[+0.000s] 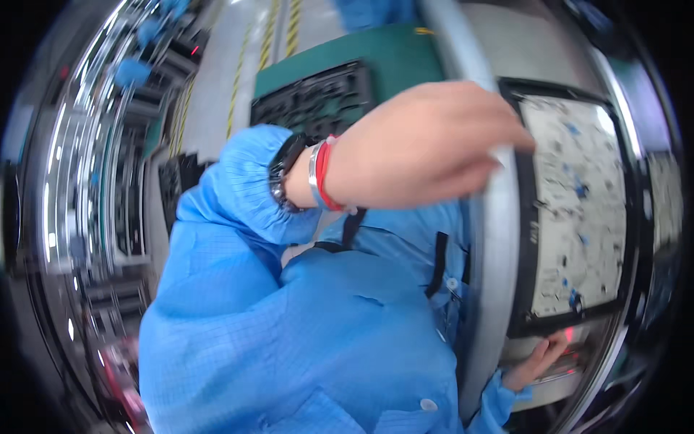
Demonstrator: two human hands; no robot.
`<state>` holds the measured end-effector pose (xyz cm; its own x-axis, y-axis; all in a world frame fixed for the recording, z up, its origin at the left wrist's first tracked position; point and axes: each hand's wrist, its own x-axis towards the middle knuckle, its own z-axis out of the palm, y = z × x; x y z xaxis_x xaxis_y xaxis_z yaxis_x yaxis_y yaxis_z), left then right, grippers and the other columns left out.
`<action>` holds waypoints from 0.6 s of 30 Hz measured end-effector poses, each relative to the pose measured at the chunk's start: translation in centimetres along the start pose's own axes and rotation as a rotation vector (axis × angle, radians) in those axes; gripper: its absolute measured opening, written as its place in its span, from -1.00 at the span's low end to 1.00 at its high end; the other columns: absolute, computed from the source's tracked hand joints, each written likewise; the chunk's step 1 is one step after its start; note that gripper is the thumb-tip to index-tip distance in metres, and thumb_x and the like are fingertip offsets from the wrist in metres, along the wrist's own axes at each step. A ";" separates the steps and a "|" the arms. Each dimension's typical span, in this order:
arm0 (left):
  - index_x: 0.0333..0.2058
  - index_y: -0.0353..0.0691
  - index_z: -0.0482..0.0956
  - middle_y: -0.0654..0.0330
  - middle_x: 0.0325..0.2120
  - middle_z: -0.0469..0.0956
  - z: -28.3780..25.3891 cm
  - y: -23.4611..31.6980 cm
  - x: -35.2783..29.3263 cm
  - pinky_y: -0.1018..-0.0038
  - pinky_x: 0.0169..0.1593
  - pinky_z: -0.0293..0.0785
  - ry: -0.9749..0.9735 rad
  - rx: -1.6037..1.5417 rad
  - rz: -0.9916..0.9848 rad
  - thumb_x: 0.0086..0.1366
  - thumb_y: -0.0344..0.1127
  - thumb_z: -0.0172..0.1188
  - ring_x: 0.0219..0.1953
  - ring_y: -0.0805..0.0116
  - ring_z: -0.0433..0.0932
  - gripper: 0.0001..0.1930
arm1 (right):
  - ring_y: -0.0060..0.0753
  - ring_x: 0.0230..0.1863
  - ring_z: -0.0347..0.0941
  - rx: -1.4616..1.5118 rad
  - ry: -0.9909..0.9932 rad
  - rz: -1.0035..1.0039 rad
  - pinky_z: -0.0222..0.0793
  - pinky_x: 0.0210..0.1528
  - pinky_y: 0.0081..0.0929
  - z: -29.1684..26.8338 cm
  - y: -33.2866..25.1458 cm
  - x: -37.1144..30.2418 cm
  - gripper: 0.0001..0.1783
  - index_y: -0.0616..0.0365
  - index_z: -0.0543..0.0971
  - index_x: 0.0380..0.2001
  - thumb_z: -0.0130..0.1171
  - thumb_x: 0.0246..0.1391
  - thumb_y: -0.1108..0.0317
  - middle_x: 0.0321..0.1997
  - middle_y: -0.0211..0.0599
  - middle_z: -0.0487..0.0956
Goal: Manually assembling electronic components and wires onto circuit board fixtures on a production line.
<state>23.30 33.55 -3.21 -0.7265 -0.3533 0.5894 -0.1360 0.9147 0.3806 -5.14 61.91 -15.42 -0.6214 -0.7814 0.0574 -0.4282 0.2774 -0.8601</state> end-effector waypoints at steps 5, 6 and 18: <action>-0.05 -0.26 0.46 0.04 -0.19 0.49 -9.2 -4.6 -18.8 0.37 -0.06 0.43 0.426 0.512 -0.682 0.06 -0.54 0.11 -0.15 0.13 0.48 -0.59 | -0.33 0.06 0.18 0.104 -0.064 -0.159 0.07 0.13 -0.33 1.1 2.5 2.9 -0.49 0.20 0.27 -0.10 -0.05 0.20 -0.06 -0.06 -0.20 0.30; -0.04 -0.25 0.46 0.05 -0.19 0.49 -10.3 -3.6 -26.3 0.41 -0.06 0.42 0.536 0.569 -0.891 0.05 -0.53 0.14 -0.15 0.14 0.47 -0.58 | -0.33 0.06 0.18 0.081 -0.103 -0.140 0.07 0.13 -0.33 -0.4 2.8 0.2 -0.49 0.20 0.27 -0.10 -0.05 0.20 -0.06 -0.06 -0.20 0.30; 0.23 -0.31 0.09 -0.16 0.21 0.11 -23.3 -0.9 -63.8 0.15 0.23 0.20 0.154 1.640 -2.092 -0.18 0.01 0.49 0.24 -0.13 0.14 0.06 | -0.28 -0.13 0.47 -0.058 0.422 -0.353 0.40 0.00 -0.41 -1.8 -5.5 4.1 -0.72 0.40 0.36 -0.12 -0.07 0.29 0.33 -0.16 -0.02 0.52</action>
<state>85.47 50.65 -24.57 0.7980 -0.3935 0.4566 -0.3252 -0.9189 -0.2235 -6.44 58.18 -9.53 -0.6376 -0.5443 0.5453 -0.6859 0.0788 -0.7234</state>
